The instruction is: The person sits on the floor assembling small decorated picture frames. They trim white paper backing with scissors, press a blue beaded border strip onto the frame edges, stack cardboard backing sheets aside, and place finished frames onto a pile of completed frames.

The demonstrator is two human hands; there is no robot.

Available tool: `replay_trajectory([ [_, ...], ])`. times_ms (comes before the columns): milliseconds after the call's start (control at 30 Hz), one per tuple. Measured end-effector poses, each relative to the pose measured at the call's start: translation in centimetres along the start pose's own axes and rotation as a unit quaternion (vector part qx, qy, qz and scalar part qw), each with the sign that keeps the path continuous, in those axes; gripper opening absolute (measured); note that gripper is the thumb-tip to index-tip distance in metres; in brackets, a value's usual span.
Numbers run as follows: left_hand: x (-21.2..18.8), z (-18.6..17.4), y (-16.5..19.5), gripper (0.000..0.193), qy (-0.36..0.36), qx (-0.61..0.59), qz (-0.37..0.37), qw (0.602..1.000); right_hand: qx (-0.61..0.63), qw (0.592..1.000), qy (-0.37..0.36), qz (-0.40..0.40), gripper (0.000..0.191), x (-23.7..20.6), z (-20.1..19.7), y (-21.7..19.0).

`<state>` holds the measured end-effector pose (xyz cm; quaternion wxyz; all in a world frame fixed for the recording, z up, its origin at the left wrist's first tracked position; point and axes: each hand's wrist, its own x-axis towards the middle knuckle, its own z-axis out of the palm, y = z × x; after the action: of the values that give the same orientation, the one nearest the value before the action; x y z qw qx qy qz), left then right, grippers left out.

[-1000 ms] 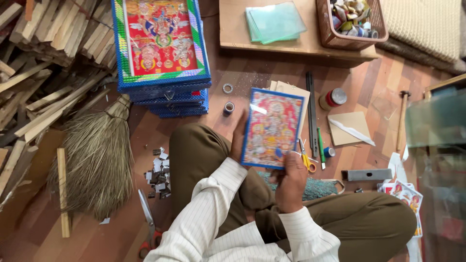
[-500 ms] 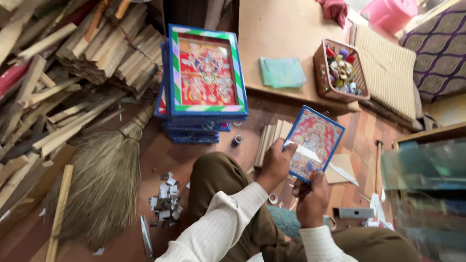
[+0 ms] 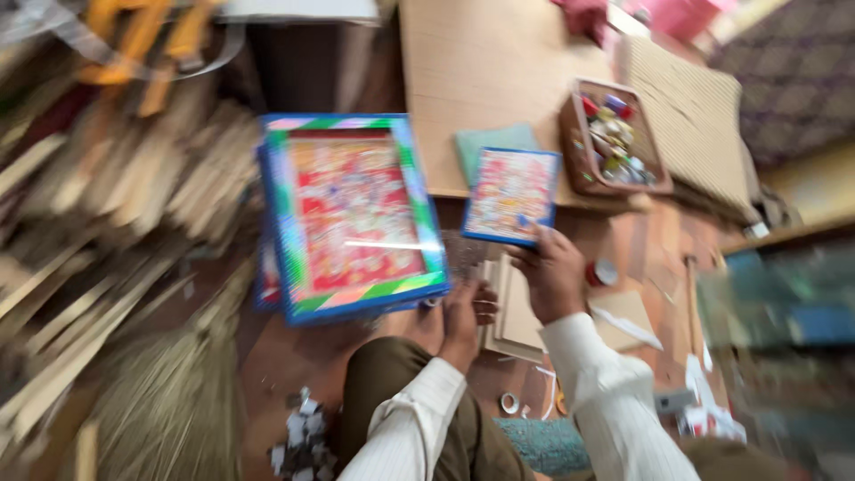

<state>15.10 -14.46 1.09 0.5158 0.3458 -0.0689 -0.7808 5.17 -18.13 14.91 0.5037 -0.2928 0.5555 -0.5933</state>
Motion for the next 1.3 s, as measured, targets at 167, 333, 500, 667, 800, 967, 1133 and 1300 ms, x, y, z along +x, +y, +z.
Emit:
replay_trajectory([
  [167,4.1,-0.2,-1.9,0.035,0.024,0.051,-0.011,0.998,0.011,1.0,-0.004,0.007,0.024,2.8,-8.1,-0.4],
  [333,5.1,0.8,-2.5,0.035,0.019,0.078,-0.007,0.997,-0.085,0.992,0.082,-0.049,0.022,3.6,-25.3,-5.5],
  [500,4.3,3.2,-3.5,0.037,0.033,0.126,0.004,0.991,-0.152,0.964,0.217,-0.022,0.021,6.8,-41.7,-9.0],
  [667,3.4,4.9,-4.5,0.037,0.062,0.166,0.029,0.984,-0.082,0.956,0.275,0.065,0.021,11.7,-50.9,-5.4],
  [800,3.2,6.0,-5.6,0.037,0.082,0.195,0.07,0.975,-0.03,0.969,0.218,0.112,0.025,15.0,-54.6,-1.8],
  [967,4.3,7.8,-8.0,0.037,0.086,0.243,0.117,0.959,0.012,0.977,0.167,0.133,0.027,19.7,-57.0,0.1],
  [1133,5.6,8.5,-9.5,0.034,0.096,0.309,0.157,0.933,-0.119,0.981,0.141,0.061,0.027,23.9,-58.1,1.7],
  [1300,6.5,8.1,-9.7,0.031,0.104,0.318,0.157,0.929,-0.609,0.753,0.245,-0.054,0.059,23.4,-58.7,1.7],
])
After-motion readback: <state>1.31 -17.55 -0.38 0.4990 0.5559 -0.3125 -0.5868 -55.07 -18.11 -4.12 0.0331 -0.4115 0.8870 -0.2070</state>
